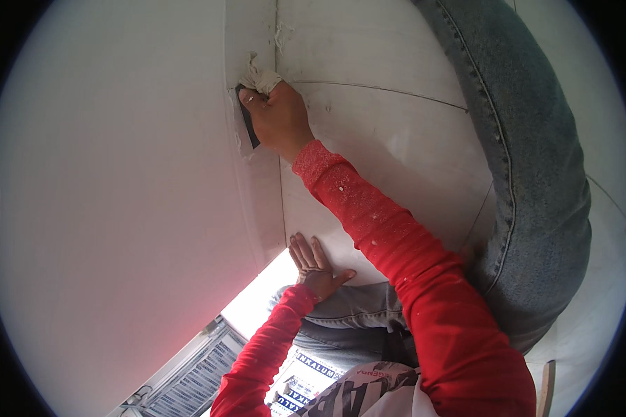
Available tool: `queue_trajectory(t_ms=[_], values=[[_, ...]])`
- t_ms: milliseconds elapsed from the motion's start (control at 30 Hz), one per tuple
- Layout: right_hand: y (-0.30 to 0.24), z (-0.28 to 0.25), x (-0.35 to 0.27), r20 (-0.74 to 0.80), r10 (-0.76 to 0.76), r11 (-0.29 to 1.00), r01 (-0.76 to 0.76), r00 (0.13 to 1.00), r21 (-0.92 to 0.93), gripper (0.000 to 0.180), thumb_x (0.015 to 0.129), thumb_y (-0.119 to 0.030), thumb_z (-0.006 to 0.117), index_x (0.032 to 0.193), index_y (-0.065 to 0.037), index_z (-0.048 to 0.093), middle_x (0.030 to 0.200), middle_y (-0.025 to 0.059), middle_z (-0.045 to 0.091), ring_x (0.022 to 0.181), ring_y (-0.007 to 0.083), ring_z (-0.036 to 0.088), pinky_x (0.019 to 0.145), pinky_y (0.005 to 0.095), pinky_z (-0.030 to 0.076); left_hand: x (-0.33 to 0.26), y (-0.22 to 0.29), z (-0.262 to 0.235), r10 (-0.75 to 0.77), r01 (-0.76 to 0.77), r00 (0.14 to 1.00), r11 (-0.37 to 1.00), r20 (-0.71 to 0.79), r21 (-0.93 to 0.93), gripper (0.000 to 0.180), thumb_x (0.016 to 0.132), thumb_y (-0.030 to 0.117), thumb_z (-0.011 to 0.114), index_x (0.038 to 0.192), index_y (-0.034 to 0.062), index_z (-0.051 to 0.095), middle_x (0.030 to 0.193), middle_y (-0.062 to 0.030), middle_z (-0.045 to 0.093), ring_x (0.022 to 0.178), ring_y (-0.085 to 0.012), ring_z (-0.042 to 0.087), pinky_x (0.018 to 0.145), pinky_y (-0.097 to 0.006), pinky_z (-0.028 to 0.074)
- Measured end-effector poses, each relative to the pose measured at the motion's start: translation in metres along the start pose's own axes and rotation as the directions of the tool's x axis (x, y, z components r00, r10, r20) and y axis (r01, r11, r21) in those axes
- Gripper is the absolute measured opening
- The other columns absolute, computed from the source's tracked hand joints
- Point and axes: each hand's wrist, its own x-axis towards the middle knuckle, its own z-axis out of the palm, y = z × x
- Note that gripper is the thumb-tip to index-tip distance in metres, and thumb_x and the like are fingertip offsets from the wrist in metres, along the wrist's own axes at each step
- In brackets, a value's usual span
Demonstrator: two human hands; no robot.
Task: The person sits on the floor and uses a putty knife to apply and smooth a white substance along the corner joint where the wall meets the floor. They repeatedly scrape and wipe the area to ensure a clean finish.
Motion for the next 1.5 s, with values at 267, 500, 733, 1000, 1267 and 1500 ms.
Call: queue_trajectory(t_ms=[267,500,733,1000,1267,1500], values=[[-0.003,0.001,0.002,0.039,0.047,0.994,-0.051,0.998,0.099,0.018,0.097,-0.011,0.063,0.11,0.002,0.065,0.099,-0.0021,0.066,0.09,0.008,0.054,0.084,0.0264,0.047,0.002,-0.002,0.003,0.042,-0.043,0.997,0.999,-0.063,-0.019,0.134,0.08,0.075,0.061,0.15,-0.0104,-0.015,0.149,-0.048,-0.018,0.14,-0.0651,-0.016,0.112,-0.074,-0.002],[-0.001,-0.009,0.006,0.099,-0.05,0.993,0.06,0.994,-0.097,0.015,0.098,-0.013,0.064,0.106,0.0,0.065,0.092,-0.0022,0.065,0.085,0.0081,0.053,0.08,0.0262,0.047,-0.001,-0.004,0.006,0.007,-0.008,1.0,0.999,-0.015,-0.051,0.133,0.08,0.08,0.054,0.151,-0.0082,-0.016,0.151,-0.0457,-0.021,0.141,-0.0612,-0.021,0.113,-0.071,-0.009],[0.002,-0.004,0.007,0.054,0.034,0.999,-0.034,0.998,-0.001,0.014,0.098,-0.012,0.065,0.106,-0.001,0.065,0.093,-0.0024,0.066,0.086,0.008,0.055,0.081,0.0256,0.047,0.003,-0.001,0.0,0.015,-0.017,0.999,0.999,-0.032,-0.046,0.135,0.079,0.074,0.063,0.15,-0.0109,-0.013,0.149,-0.0485,-0.018,0.14,-0.0643,-0.017,0.112,-0.073,-0.005],[0.0,-0.012,0.01,0.13,-0.039,0.992,0.055,0.991,-0.116,0.024,0.096,-0.019,0.065,0.111,0.0,0.066,0.092,0.0092,0.071,0.082,0.0193,0.064,0.077,0.0335,0.051,0.0,-0.003,0.009,0.009,-0.012,0.999,0.998,-0.051,-0.064,0.134,0.079,0.082,0.054,0.152,-0.0063,-0.017,0.151,-0.0467,-0.018,0.141,-0.0623,-0.021,0.111,-0.074,-0.007],[-0.014,-0.024,0.009,0.298,0.04,0.947,0.059,0.954,-0.316,0.023,0.096,-0.02,0.065,0.109,-0.001,0.068,0.091,0.012,0.073,0.079,0.0254,0.065,0.076,0.0354,0.051,-0.001,-0.004,0.006,-0.003,0.001,1.0,0.998,-0.026,-0.062,0.134,0.079,0.082,0.053,0.152,-0.0058,-0.018,0.151,-0.0452,-0.022,0.141,-0.0619,-0.021,0.111,-0.073,-0.008],[-0.004,-0.006,0.008,0.094,0.001,0.965,0.024,0.996,-0.262,0.022,0.098,-0.018,0.065,0.113,-0.003,0.065,0.101,0.0046,0.072,0.089,0.0128,0.061,0.081,0.0291,0.049,0.002,-0.007,0.008,0.003,-0.007,0.999,0.997,-0.044,-0.08,0.134,0.079,0.082,0.054,0.152,-0.0025,-0.02,0.152,-0.0444,-0.021,0.141,-0.0614,-0.022,0.111,-0.073,-0.007]])
